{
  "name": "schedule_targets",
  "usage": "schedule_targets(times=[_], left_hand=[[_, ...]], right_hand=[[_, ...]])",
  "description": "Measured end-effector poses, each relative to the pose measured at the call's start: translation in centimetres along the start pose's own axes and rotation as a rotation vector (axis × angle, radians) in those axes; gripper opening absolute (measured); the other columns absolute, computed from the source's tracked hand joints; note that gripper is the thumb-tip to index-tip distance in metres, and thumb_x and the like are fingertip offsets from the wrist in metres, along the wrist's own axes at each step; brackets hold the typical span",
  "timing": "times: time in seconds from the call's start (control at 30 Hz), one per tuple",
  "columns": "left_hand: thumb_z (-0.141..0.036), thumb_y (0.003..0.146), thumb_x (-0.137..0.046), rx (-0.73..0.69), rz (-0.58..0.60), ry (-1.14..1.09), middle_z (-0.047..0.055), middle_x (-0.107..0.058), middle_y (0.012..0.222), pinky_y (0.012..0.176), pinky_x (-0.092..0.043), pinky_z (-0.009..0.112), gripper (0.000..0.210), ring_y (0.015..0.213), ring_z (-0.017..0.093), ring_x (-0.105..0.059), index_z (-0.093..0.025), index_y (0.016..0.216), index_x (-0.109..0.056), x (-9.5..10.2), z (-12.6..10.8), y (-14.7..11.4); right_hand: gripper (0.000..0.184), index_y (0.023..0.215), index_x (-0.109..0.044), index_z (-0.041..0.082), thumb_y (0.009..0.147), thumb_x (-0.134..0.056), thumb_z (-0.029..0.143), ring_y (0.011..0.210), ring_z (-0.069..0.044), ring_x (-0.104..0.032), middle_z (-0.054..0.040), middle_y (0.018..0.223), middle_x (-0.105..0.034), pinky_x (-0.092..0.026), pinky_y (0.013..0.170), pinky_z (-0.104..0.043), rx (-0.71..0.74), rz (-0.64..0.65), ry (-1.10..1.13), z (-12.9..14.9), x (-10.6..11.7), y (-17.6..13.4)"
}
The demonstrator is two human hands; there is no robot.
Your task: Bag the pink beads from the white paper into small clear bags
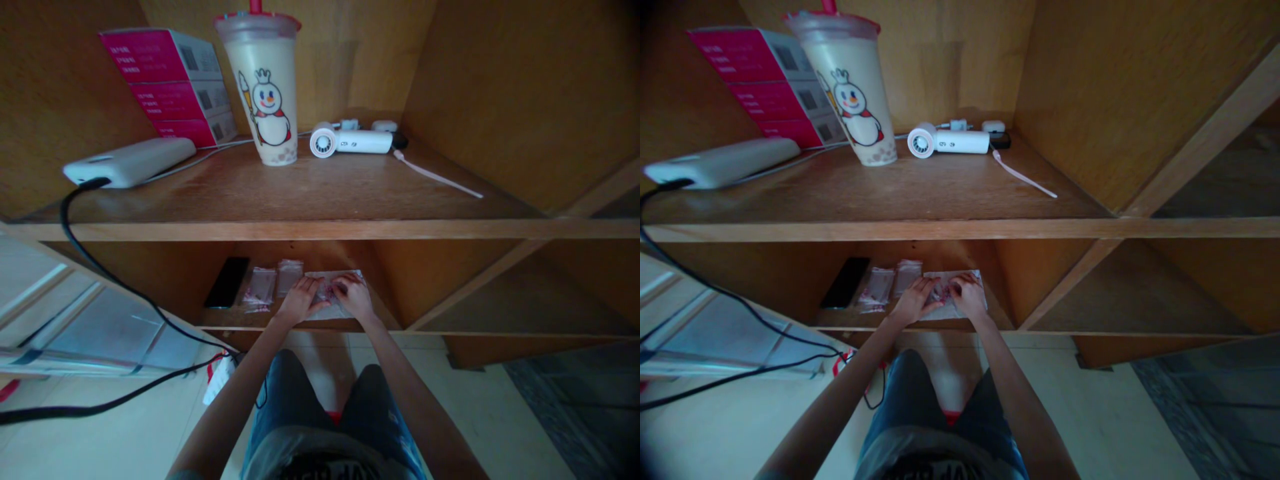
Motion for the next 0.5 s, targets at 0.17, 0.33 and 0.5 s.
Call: schedule_targets(times=[0.17,0.33,0.5], left_hand=[[-0.052,0.082,-0.041,0.004,0.002,0.012,0.014,-0.056,0.109,0.09,-0.04,0.041,0.053,0.104,0.026,-0.05,-0.012,0.118,-0.045,-0.11,0.06,-0.03],[-0.05,0.083,-0.042,-0.002,-0.004,0.005,0.014,-0.056,0.109,0.09,-0.04,0.043,0.053,0.106,0.026,-0.049,-0.013,0.12,-0.043,-0.23,0.15,-0.06],[-0.049,0.083,-0.042,-0.004,-0.002,0.008,0.014,-0.055,0.11,0.09,-0.04,0.042,0.052,0.105,0.026,-0.049,-0.013,0.121,-0.043,-0.29,0.19,-0.09]], right_hand=[[0.015,0.08,-0.065,0.024,0.077,-0.052,0.019,0.094,-0.018,-0.054,-0.0005,0.087,-0.065,-0.036,0.088,-0.034,0.01,0.025,-0.02,0.0,-0.35,-0.01],[0.017,0.079,-0.065,0.025,0.076,-0.05,0.016,0.093,-0.017,-0.055,0.0001,0.086,-0.065,-0.036,0.088,-0.034,0.002,0.036,0.009,0.0,-0.31,0.04],[0.017,0.078,-0.064,0.025,0.075,-0.05,0.015,0.092,-0.017,-0.055,0.001,0.084,-0.066,-0.036,0.087,-0.034,-0.014,0.024,0.025,-0.24,-0.27,0.06]])
Point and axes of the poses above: each hand's wrist, its own y-axis towards the middle knuckle, its own x-axis out of the back of the hand, z = x × y, the point moved 9 cm from there along y, towards the middle knuckle
